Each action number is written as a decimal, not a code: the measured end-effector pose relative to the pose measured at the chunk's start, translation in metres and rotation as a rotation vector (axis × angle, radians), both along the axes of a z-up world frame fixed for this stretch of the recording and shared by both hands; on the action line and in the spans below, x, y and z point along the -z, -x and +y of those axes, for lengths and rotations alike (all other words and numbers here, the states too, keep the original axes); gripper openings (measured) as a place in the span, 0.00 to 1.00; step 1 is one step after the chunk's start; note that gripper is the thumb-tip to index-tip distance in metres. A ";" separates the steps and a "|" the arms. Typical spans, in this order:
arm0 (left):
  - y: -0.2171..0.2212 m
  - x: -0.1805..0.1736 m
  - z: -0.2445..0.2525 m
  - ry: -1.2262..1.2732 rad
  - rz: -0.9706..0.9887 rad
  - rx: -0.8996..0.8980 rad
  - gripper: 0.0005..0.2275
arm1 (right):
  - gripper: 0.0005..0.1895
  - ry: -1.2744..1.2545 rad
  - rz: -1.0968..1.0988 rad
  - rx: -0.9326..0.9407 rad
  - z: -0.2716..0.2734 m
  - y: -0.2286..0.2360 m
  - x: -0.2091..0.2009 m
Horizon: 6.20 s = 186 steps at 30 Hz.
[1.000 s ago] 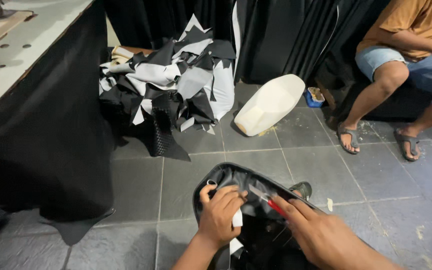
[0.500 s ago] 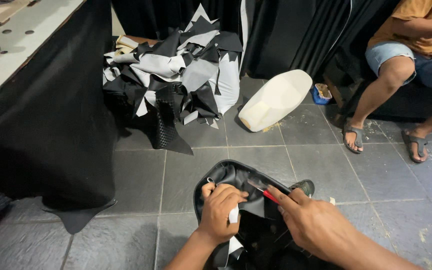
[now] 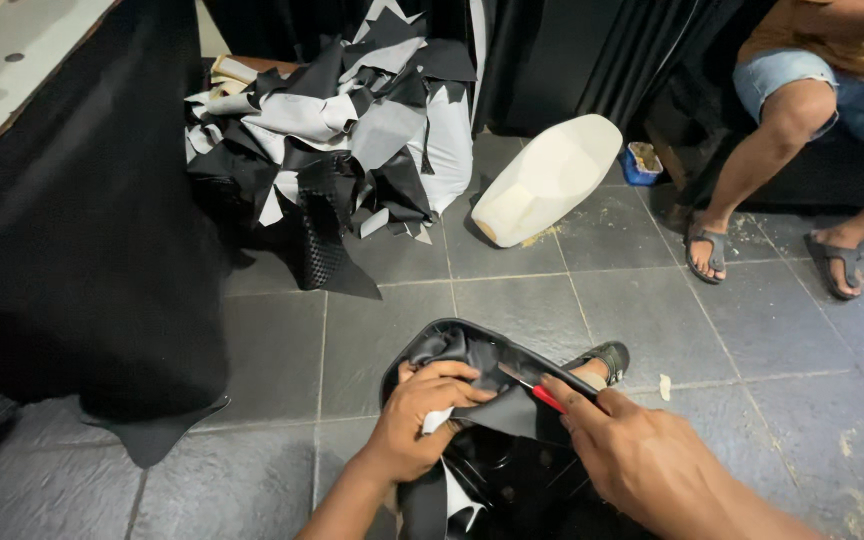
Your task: The person staples black fabric onto a black plastic seat base using a pneumatic staple gun. They then use a red utility knife to trim the excess fabric along the edges of the seat.
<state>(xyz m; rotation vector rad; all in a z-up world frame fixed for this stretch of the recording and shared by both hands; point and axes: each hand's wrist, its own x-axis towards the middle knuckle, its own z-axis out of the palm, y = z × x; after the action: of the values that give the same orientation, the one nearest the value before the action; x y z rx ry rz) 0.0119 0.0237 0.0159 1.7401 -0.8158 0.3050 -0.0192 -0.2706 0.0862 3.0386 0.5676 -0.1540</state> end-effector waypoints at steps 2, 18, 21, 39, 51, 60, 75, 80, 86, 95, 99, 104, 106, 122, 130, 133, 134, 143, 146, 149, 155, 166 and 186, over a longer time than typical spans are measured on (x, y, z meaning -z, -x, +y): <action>-0.003 0.001 0.004 -0.043 0.132 0.000 0.08 | 0.34 0.034 -0.036 0.084 -0.001 0.004 0.005; -0.007 -0.009 0.007 0.005 0.191 0.064 0.10 | 0.38 0.033 -0.011 0.147 -0.037 0.034 0.017; -0.009 -0.014 0.006 0.031 0.137 0.109 0.11 | 0.38 0.036 0.051 0.187 -0.039 0.032 0.012; 0.031 -0.043 -0.077 -0.318 -0.157 -0.600 0.05 | 0.33 -0.327 0.157 0.122 -0.056 0.031 -0.012; 0.027 -0.028 -0.078 -0.301 -0.325 -0.668 0.02 | 0.31 -0.250 0.007 -0.054 -0.034 0.021 -0.017; 0.022 -0.020 -0.076 -0.258 -0.360 -0.663 0.03 | 0.33 -0.073 -0.043 -0.013 -0.022 0.023 -0.005; 0.029 -0.031 -0.062 -0.326 -0.177 -0.453 0.07 | 0.35 -0.059 -0.138 0.072 -0.036 0.041 0.009; 0.030 -0.039 -0.068 -0.473 -0.047 -0.424 0.13 | 0.37 0.044 -0.111 0.161 -0.061 0.058 0.029; 0.037 -0.048 -0.100 -0.497 -0.188 -0.454 0.20 | 0.38 0.038 -0.043 0.168 -0.054 0.059 0.019; 0.021 -0.023 -0.084 -0.361 -0.033 -0.422 0.11 | 0.36 -0.072 -0.090 0.087 -0.049 0.056 0.011; 0.023 -0.027 -0.080 -0.322 -0.037 -0.383 0.06 | 0.33 -0.047 -0.283 0.037 -0.050 0.059 0.018; 0.018 -0.028 -0.070 -0.307 -0.006 -0.238 0.04 | 0.34 -0.085 -0.150 0.093 -0.036 0.055 0.009; 0.018 -0.027 -0.068 -0.288 0.006 -0.203 0.05 | 0.34 -0.073 -0.173 0.074 -0.048 0.061 0.012; 0.048 -0.068 -0.120 -0.871 0.145 -0.293 0.26 | 0.38 -0.080 -0.128 0.112 -0.109 0.102 0.021; 0.054 -0.032 -0.123 -0.417 -0.161 -0.327 0.03 | 0.37 -0.144 -0.184 0.049 -0.103 0.099 0.023; 0.049 -0.027 -0.118 -0.356 -0.116 -0.259 0.04 | 0.37 -0.095 -0.192 0.078 -0.091 0.092 0.021; 0.049 -0.025 -0.115 -0.340 -0.074 -0.227 0.07 | 0.37 -0.111 -0.194 0.116 -0.086 0.091 0.022; 0.040 -0.031 -0.081 -0.295 0.131 0.113 0.15 | 0.40 0.039 0.018 0.200 -0.144 0.129 0.031; 0.042 -0.045 -0.083 -0.337 0.192 0.170 0.12 | 0.36 -0.118 -0.197 0.138 -0.142 0.134 0.024; 0.052 -0.050 -0.108 -0.595 0.054 0.151 0.07 | 0.35 -0.040 -0.237 0.172 -0.133 0.125 0.022; 0.070 -0.051 -0.160 -0.717 -0.132 -0.216 0.17 | 0.35 -0.070 -0.219 0.222 -0.124 0.125 0.013; 0.053 -0.027 -0.121 -0.392 0.171 0.221 0.12 | 0.36 -0.032 -0.164 0.305 -0.161 0.146 0.034; 0.094 -0.030 -0.194 -0.570 -0.121 0.016 0.05 | 0.36 -0.109 -0.251 0.278 -0.162 0.173 0.027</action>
<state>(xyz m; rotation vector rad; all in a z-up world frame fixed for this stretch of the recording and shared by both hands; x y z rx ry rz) -0.0820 -0.1704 0.0457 2.2584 -1.0763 0.1751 -0.1923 -0.4322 0.0588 3.1565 0.1394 0.2550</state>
